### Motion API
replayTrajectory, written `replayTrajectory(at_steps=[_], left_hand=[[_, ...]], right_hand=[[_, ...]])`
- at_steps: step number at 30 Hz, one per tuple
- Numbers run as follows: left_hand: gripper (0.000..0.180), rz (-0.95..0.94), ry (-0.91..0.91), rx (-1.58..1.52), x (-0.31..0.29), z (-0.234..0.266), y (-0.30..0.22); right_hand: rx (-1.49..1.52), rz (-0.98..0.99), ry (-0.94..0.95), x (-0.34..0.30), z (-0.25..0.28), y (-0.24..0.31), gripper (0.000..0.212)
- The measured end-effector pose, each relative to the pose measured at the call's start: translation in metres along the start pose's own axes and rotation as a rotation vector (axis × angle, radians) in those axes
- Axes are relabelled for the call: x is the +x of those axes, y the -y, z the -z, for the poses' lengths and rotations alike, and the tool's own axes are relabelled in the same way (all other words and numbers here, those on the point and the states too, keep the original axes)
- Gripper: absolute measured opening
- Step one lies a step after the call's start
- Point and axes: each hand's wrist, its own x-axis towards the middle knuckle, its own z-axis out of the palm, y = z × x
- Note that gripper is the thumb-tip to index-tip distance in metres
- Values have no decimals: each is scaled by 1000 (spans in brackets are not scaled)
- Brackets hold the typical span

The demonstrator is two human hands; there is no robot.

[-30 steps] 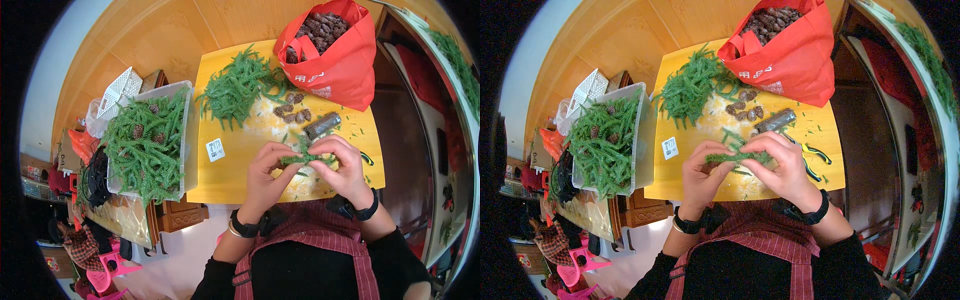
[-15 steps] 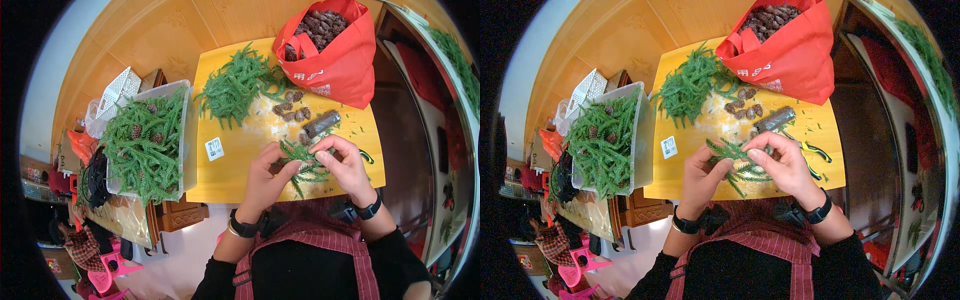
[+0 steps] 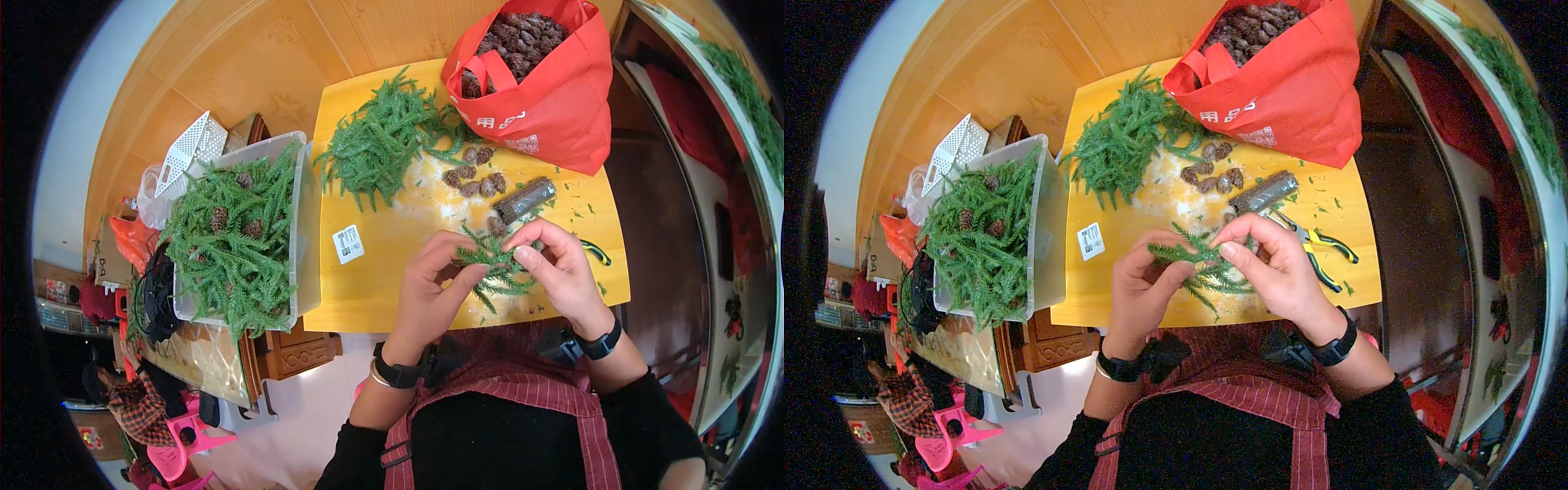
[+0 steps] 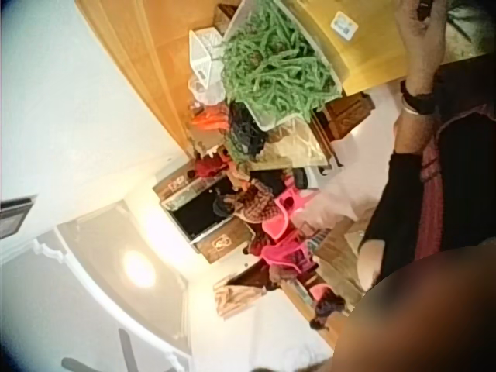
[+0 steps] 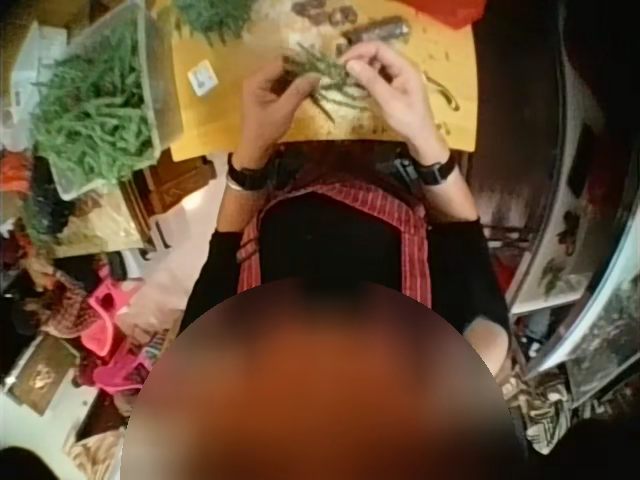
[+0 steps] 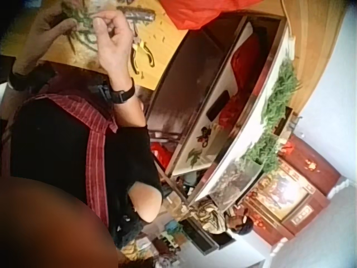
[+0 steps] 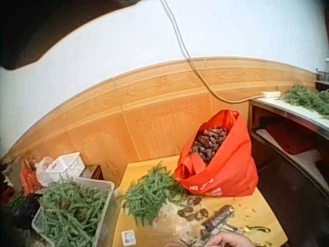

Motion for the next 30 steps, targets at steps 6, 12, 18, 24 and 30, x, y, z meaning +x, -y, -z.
replayTrajectory(at_steps=[6,12,18,24,30], left_hand=[[14,-131,8,184,3,3,0],[13,-198,-12,259,2,-1,-4],[12,-319,-96,332,3,-1,-5],[25,-437,-103,420,4,-3,-6],[24,-455,-106,420,4,-1,-1]], right_hand=[[-11,8,-27,-2,-1,0,11],[-70,59,-69,-4,-2,-4,8],[-405,483,-114,-3,-5,-1,15],[-177,461,-247,-4,-11,-5,16],[-427,483,-168,-5,-7,2,18]])
